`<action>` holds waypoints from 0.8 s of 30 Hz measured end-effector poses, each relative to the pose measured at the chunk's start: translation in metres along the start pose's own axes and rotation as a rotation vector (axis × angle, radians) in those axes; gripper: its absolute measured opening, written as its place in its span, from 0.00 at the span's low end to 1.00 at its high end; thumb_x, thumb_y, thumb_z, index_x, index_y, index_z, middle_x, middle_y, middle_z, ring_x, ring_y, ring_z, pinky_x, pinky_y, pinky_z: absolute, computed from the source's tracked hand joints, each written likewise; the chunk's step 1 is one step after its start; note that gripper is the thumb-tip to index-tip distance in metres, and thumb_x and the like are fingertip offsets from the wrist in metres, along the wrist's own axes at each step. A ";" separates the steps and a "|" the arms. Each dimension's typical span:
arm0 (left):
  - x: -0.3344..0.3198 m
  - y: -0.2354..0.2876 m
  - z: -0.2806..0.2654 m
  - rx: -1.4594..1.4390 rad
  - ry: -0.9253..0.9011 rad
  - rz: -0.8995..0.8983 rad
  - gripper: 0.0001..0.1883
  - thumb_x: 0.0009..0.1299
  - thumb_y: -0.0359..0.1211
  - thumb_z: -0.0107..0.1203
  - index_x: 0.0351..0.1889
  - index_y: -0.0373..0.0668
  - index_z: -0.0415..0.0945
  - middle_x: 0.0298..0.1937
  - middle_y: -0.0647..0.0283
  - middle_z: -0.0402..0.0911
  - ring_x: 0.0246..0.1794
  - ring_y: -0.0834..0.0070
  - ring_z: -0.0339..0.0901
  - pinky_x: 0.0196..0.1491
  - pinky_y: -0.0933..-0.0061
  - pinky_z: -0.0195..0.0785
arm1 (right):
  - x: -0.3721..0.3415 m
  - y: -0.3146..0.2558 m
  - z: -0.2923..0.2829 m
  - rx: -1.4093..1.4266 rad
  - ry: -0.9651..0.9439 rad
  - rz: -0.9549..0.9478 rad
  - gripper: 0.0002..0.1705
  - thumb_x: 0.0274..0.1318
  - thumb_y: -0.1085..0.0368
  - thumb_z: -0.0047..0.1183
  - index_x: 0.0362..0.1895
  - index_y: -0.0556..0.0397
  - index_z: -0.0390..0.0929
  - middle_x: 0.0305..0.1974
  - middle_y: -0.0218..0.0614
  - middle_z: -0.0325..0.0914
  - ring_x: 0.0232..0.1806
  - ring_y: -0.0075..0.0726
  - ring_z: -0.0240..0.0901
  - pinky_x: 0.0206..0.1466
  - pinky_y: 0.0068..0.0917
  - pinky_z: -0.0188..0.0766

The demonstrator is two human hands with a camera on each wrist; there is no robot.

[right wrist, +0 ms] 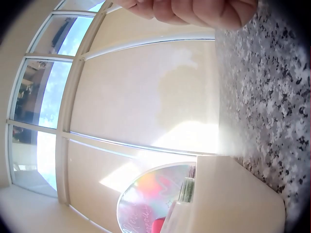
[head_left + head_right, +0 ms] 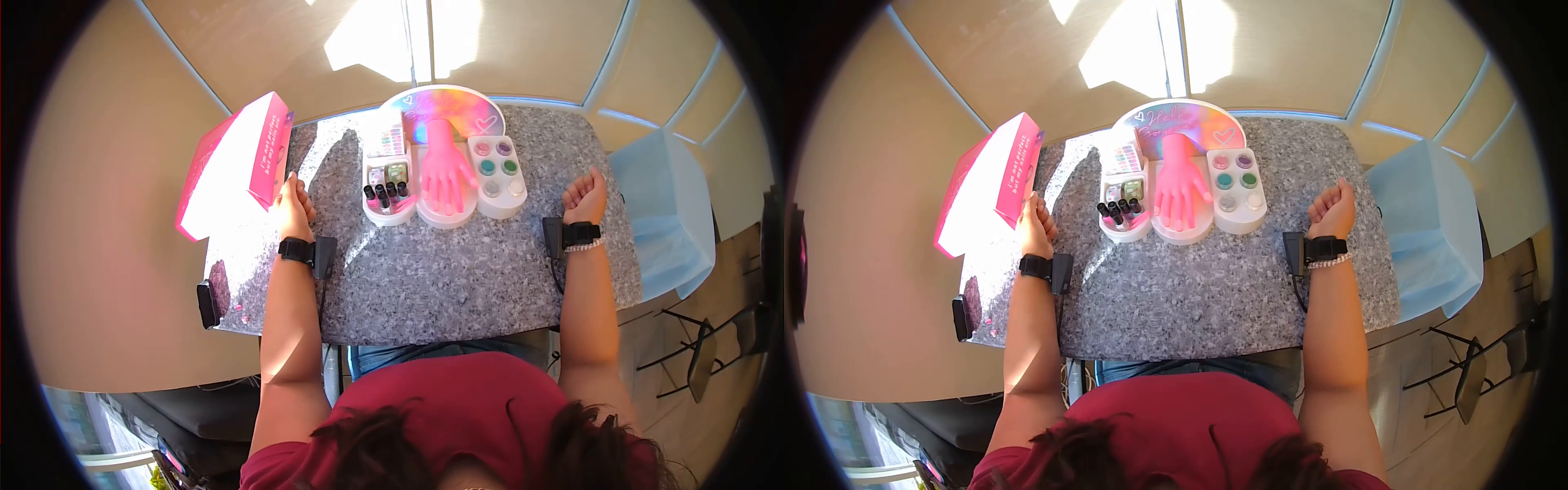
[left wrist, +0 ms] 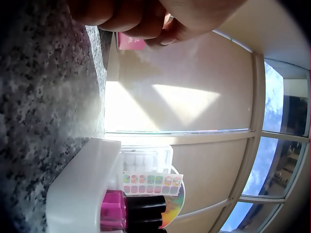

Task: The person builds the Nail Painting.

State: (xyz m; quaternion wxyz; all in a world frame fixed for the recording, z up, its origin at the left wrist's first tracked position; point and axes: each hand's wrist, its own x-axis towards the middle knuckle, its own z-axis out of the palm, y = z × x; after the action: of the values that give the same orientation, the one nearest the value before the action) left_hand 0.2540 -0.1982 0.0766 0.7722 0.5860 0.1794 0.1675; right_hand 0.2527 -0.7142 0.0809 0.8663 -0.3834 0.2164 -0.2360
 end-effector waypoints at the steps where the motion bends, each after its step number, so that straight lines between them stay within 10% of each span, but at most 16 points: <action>1: -0.001 0.002 0.001 0.001 0.008 -0.003 0.23 0.82 0.47 0.56 0.23 0.53 0.65 0.17 0.79 0.56 0.13 0.87 0.49 0.17 0.77 0.40 | 0.000 0.001 -0.001 0.000 -0.005 -0.004 0.28 0.74 0.50 0.53 0.21 0.37 0.54 0.17 0.19 0.49 0.15 0.22 0.41 0.18 0.28 0.38; 24: -0.007 0.006 0.004 0.085 0.000 0.013 0.23 0.82 0.49 0.55 0.23 0.54 0.65 0.17 0.80 0.56 0.14 0.89 0.50 0.18 0.78 0.40 | -0.005 0.001 0.001 -0.027 -0.044 -0.016 0.28 0.75 0.50 0.51 0.21 0.37 0.54 0.17 0.20 0.48 0.15 0.22 0.41 0.17 0.27 0.38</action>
State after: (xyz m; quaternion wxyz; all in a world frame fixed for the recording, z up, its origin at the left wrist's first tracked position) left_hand 0.2496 -0.2030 0.0841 0.7457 0.6192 0.1827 0.1646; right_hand 0.2497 -0.7100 0.0819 0.8636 -0.4019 0.1975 -0.2317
